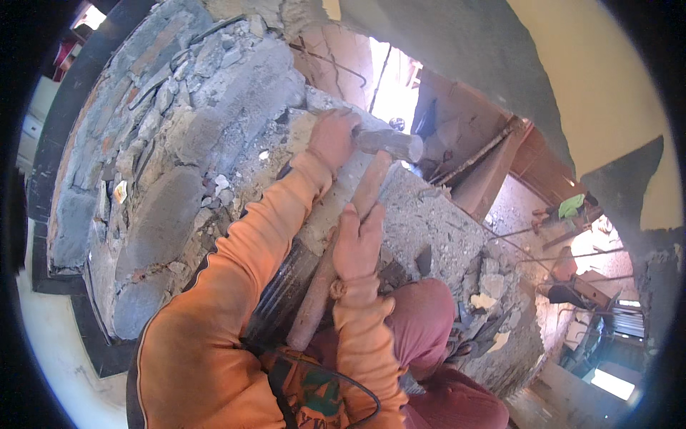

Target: The person uses a hammer and a chisel to break off tiles and concrete from a staircase, then picks up and moves the loosened tiles by hand.

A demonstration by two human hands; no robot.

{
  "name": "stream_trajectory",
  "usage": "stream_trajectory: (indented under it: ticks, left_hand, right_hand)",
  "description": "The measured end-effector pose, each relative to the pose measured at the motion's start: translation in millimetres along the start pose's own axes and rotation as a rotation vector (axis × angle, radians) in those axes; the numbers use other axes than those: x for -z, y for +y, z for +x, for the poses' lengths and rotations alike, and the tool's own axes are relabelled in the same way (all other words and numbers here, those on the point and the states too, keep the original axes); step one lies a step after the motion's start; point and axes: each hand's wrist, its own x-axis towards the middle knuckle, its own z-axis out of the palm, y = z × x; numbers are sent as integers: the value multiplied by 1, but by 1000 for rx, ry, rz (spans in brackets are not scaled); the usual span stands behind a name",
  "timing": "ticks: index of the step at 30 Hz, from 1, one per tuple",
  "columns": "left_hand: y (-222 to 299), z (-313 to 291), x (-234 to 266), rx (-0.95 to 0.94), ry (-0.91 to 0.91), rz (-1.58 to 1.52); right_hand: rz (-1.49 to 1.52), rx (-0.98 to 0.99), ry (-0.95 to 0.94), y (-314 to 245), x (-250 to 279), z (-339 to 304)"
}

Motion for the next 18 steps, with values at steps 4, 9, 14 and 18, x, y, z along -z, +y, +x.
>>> stream_trajectory:
  ticks: [4, 9, 14, 18]
  left_hand:
    - [-1, -2, 6, 80, -7, -119]
    - [4, 7, 5, 6, 9, -97]
    - [-6, -1, 8, 7, -44, -144]
    - [-4, 9, 1, -29, -1, -104]
  right_hand:
    - [238, -79, 12, -24, 3, -17]
    - [35, -11, 93, 4, -1, 2]
    - [325, -148, -30, -16, 3, -7]
    - [34, -121, -81, 10, 1, 18]
